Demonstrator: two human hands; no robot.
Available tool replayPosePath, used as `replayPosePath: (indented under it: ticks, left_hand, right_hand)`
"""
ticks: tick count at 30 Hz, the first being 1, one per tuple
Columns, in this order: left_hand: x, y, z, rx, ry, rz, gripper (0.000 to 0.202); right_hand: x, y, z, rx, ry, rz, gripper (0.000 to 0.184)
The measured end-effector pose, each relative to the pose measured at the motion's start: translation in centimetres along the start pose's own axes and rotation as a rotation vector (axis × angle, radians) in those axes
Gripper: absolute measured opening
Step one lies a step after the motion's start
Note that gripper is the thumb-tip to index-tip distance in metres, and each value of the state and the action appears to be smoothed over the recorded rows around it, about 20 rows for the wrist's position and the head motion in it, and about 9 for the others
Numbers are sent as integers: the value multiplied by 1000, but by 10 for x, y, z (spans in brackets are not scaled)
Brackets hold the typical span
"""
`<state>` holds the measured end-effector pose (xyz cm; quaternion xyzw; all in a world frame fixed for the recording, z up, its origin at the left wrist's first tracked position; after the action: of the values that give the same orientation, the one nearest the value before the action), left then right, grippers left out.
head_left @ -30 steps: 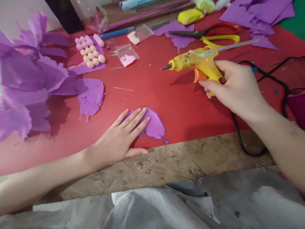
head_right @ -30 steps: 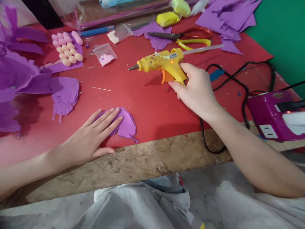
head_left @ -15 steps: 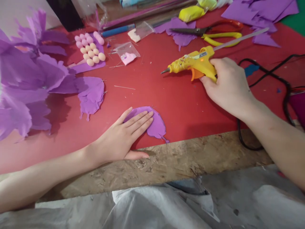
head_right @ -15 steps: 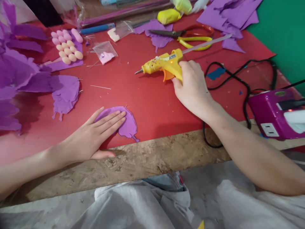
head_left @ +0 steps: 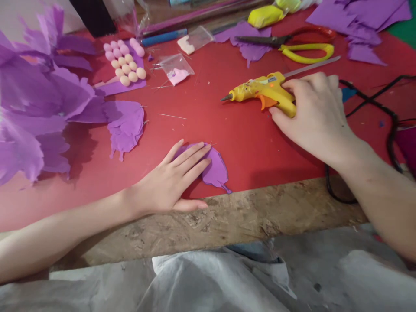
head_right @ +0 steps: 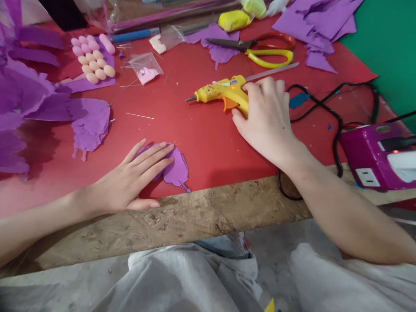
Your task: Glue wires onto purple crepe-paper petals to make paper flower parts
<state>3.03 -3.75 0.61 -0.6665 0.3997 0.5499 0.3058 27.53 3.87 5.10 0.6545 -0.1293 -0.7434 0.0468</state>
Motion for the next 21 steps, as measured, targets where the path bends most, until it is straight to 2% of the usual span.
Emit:
replayPosePath:
  ticks: [5,9,11,13,17,21]
  left_hand:
    - [-1,-2,4,-3,69,15,79]
    - [-5,-1,6,2,164,-17,76]
    - [-7,1,6,-19,189,-35,69]
    - [-9,3,6,-72,191,-55,58]
    - [-11,2,13,-230,184,-108,43]
    - [-14,-1,25,-278,292,-158,40]
  right_hand:
    - [-2,14,6,-178,-16,-174,39]
    - [9,18,5,-514,-47,-228,21]
    - [18,20,8,-684,-80,-142,16]
    - [25,24,15,-736,-102,-10,13]
    - [29,29,33,-624,-111,207,11]
    - [26,24,42,-573,-205,364,5]
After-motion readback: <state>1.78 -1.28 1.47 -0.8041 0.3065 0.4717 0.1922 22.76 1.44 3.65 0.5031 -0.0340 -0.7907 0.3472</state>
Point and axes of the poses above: each hand's wrist, its own y-axis away from the middle knuckle, its own x-axis out of the palm, z = x × y, the point moved 1 cm from there along -y, towards the middle knuckle, and after that the axes turned 11 degrees about z, right-handed, at the moved point
